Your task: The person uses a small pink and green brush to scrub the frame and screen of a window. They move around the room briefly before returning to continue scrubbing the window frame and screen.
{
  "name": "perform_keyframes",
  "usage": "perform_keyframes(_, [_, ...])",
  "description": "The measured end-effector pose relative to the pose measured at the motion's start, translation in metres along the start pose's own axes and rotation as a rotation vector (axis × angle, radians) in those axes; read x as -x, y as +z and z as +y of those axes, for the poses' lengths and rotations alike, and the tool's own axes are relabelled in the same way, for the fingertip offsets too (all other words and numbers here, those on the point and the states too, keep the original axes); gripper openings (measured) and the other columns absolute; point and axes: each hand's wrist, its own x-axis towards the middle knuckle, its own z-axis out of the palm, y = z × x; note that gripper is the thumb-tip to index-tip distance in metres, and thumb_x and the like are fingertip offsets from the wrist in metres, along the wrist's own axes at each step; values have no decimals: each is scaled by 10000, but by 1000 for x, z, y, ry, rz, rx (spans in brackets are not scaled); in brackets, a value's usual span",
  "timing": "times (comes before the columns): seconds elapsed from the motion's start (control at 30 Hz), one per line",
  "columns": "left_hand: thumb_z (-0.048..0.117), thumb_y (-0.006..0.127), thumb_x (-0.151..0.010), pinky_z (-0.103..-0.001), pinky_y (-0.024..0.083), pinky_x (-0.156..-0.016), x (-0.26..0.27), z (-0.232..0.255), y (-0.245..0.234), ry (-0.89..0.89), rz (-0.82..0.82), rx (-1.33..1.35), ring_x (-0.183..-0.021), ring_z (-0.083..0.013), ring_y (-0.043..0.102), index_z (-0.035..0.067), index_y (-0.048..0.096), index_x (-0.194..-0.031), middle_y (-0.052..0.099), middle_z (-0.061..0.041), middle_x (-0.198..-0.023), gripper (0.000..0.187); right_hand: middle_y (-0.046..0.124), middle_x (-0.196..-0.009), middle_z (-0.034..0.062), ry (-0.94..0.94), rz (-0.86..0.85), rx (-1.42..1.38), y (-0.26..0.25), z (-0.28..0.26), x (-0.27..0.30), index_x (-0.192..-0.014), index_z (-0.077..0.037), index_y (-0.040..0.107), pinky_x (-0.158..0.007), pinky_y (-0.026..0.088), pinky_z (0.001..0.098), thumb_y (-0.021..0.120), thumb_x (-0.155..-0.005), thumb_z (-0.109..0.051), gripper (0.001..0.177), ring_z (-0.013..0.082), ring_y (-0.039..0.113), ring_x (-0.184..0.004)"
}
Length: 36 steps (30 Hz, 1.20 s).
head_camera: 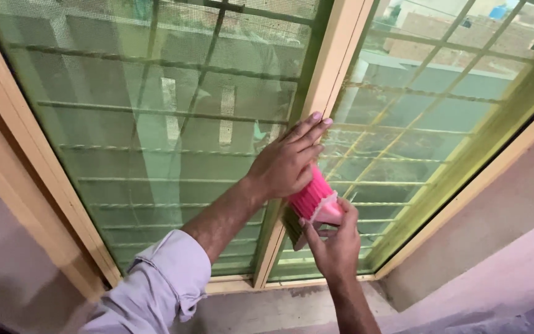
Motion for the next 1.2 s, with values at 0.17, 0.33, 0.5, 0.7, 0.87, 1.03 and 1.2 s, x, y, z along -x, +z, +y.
perform_keyframes(0.17, [106,514,-899,-438,185,-1323,3,-15,-1,9,-46,23,-1580,-230,229,-15,690,-1258,381,-126,-1653,418,684,-1062,199,62,3,7,8,-13,-6,-1401,-9,388,-583,622,347,870,-743,-248,849,249,754,-702])
perform_keyframes(0.33, [139,496,-985,-399,294,-1288,3,-29,-7,63,-1,33,-1565,-224,278,-49,658,-1342,404,-109,-1640,435,673,-1067,195,86,39,2,22,-29,-5,-1392,1,405,-615,616,349,868,-738,-222,833,252,734,-727])
perform_keyframes(0.5, [135,454,-984,-393,321,-1297,8,-44,-1,97,-43,65,-1588,-206,215,-26,629,-1344,320,-96,-1679,431,701,-975,209,162,11,97,31,-38,2,-1400,16,384,-560,625,352,863,-749,-206,839,253,749,-708])
perform_keyframes(0.7, [38,483,-912,-420,221,-1358,16,-55,9,165,-20,303,-1614,-258,129,-80,559,-1430,247,-128,-1702,536,698,-957,175,128,62,131,43,-43,9,-1387,-3,395,-553,624,344,861,-757,-187,806,237,745,-736])
perform_keyframes(0.87, [64,481,-959,-422,201,-1364,19,-60,15,174,-24,358,-1618,-268,102,-81,503,-1484,216,-139,-1709,545,705,-943,166,174,94,117,53,-42,15,-1369,-29,401,-557,604,350,863,-748,-216,796,246,743,-703])
perform_keyframes(1.03, [82,503,-906,-428,253,-1338,16,-61,3,173,-29,412,-1609,-277,146,-97,553,-1418,279,-147,-1689,544,689,-1009,206,136,121,81,56,-34,14,-1372,12,397,-602,633,359,849,-754,-214,799,272,736,-729])
perform_keyframes(1.2, [75,519,-911,-434,309,-1300,15,-59,-2,173,27,468,-1591,-314,234,-121,604,-1322,381,-192,-1638,464,685,-993,203,188,159,44,52,-34,7,-1395,3,385,-583,614,356,864,-718,-210,856,269,727,-696])
